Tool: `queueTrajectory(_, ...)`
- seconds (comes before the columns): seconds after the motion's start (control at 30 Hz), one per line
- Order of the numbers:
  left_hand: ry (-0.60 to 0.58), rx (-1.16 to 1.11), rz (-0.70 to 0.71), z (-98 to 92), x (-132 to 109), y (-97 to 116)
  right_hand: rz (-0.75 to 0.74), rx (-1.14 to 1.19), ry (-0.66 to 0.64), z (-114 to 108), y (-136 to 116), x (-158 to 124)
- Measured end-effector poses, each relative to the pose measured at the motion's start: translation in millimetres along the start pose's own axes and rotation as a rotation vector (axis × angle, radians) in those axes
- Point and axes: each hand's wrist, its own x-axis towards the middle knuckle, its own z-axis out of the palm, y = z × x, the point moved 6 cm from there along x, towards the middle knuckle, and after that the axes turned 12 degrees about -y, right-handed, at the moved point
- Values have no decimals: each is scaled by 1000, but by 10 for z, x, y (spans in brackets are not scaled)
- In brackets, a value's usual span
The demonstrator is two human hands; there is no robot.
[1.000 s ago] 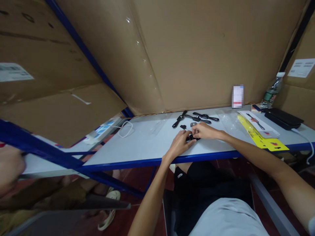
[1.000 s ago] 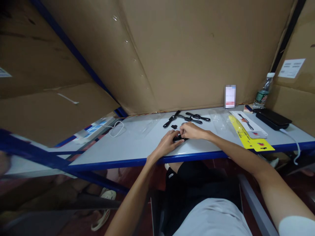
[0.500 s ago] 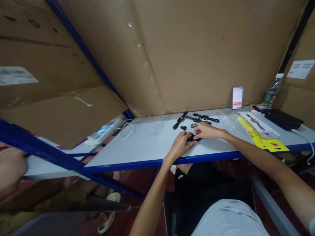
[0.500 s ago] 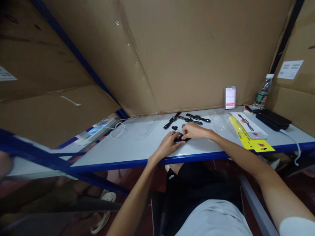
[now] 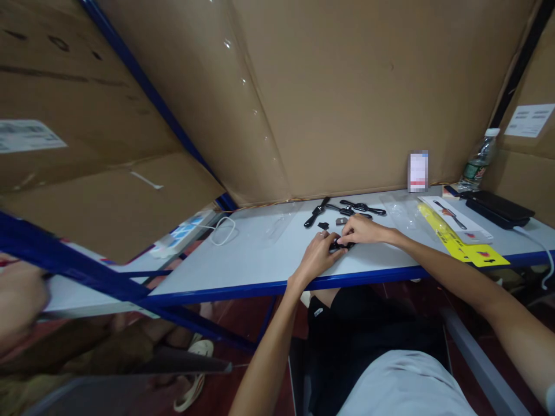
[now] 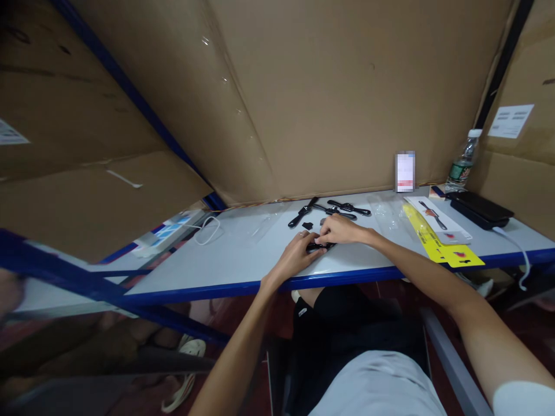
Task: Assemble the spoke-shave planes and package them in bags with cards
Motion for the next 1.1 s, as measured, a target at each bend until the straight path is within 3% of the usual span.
queueTrajectory(0.3,21,22,-2,8,0,-10,-80,-5,44,25,33,29)
queueTrajectory(0.67,29,9,-13,6,-5,-28,121,-177,65,-34,47,-33)
queueTrajectory(0.87,7,-5,18,2,2,-4,-35,-38,-51,33,-30,-6)
queueTrajectory(1.1,18,28,-22,17,0,-27,79,-190,68,-38,21,-34)
